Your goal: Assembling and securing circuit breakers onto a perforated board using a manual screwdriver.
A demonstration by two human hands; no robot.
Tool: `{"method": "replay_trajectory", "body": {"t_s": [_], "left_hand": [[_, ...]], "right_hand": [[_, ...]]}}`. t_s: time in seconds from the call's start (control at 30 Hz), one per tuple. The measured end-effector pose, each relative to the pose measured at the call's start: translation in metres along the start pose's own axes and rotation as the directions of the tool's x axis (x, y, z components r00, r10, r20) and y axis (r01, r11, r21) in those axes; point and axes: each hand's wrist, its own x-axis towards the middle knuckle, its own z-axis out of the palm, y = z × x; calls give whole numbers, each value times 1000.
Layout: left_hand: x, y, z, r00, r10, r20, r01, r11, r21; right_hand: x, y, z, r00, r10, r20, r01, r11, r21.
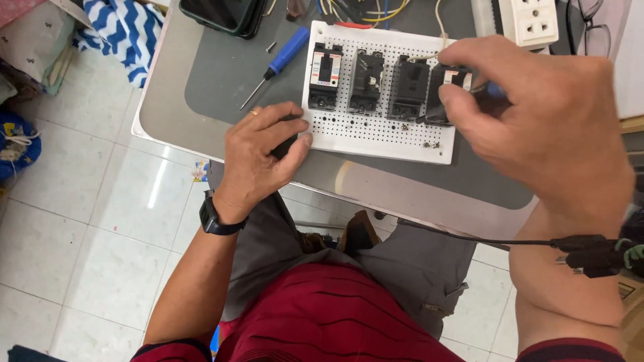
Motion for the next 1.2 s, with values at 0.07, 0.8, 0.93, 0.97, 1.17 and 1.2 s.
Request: {"method": "replay_trajectory", "body": {"t_s": [0.07,0.8,0.93,0.97,1.17,1.2], "left_hand": [[0,1,0,1000,-2,-8,2,1000,-3],[-2,-1,2,1000,-3,-10,3,1000,-6],[-3,-2,2,1000,7,-24,-7,1000,10],[-4,-2,2,1000,8,-22,-7,1000,12],[-4,-3,2,999,44,-29,-43,999,31],[-4,-3,2,999,40,-30,-40,999,29]], "right_hand": [[-2,3,6,1000,-24,-5,24,998,-58],[7,-19,22,996,-79,-38,78,997,-26],[12,-37,28,988,92,-128,-52,958,283],[13,-42,29,981,154,-118,-89,898,431],[13,-59,71,814,516,-267,-64,536,842],[16,-56,71,815,515,-264,-67,536,841]]}}
